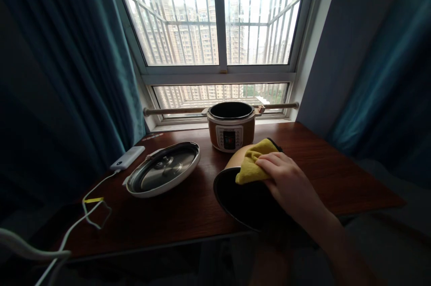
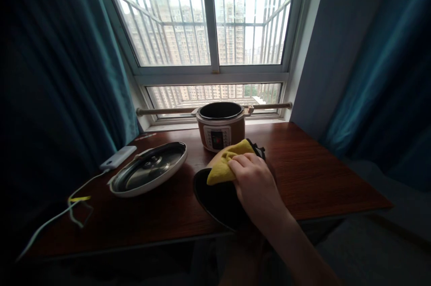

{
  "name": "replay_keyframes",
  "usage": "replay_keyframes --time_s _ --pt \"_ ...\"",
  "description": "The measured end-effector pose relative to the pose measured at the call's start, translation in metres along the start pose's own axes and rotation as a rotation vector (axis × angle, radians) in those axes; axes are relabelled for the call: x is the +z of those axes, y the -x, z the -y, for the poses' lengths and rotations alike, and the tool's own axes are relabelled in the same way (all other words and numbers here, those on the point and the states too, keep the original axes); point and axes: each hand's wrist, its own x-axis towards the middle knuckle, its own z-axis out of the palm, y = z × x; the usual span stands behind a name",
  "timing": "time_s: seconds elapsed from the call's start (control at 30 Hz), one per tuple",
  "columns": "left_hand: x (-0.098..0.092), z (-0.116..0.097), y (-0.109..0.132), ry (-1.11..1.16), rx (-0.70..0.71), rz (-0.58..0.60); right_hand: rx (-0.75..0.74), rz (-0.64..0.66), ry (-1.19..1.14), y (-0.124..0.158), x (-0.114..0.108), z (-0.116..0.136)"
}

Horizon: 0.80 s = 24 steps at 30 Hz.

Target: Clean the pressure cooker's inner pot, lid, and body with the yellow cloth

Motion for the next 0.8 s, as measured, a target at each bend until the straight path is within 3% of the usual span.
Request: replay_keyframes --time_s 0.07,0.13,0.17,0.23,0.3,0.37,0.47,0.6,0.7,0.8 --pt "-0.041 -0.005 -0.018 0.109 0.187 0.036 -0.135 0.055 -0.059 -0.008 -0.005 -0.018" --pt "-0.09 -0.002 -0.039 0.248 0.352 -0.101 -0.227 0.076 -0.072 -0.015 -0.01 -0.036" --pt "-0.114 0.002 -0.051 0.261 0.373 -0.18 -0.255 0.081 -0.069 -0.018 -0.012 -0.044" --pt "-0.15 0.015 -0.077 0.226 0.296 -0.188 -0.302 0.086 -0.076 -0.024 -0.014 -0.058" --pt "-0.167 0.029 -0.107 0.211 0.27 -0.18 -0.351 0.091 -0.101 -0.029 -0.015 -0.07" --pt "-0.166 0.04 -0.135 0.133 0.266 -0.118 -0.388 0.08 -0.14 -0.033 -0.014 -0.08" --pt "-0.145 0.045 -0.166 -0.009 0.22 0.076 -0.413 0.069 -0.213 -0.036 -0.012 -0.092" --pt "-0.114 0.039 -0.177 -0.134 0.145 0.194 -0.38 0.086 -0.343 -0.034 -0.012 -0.103" --pt "-0.102 0.034 -0.178 -0.201 0.086 0.166 -0.192 -0.021 -0.454 -0.022 -0.009 -0.102" --pt "-0.095 0.032 -0.182 -0.255 0.036 0.111 0.21 -0.341 -0.642 0.006 0.005 -0.092"
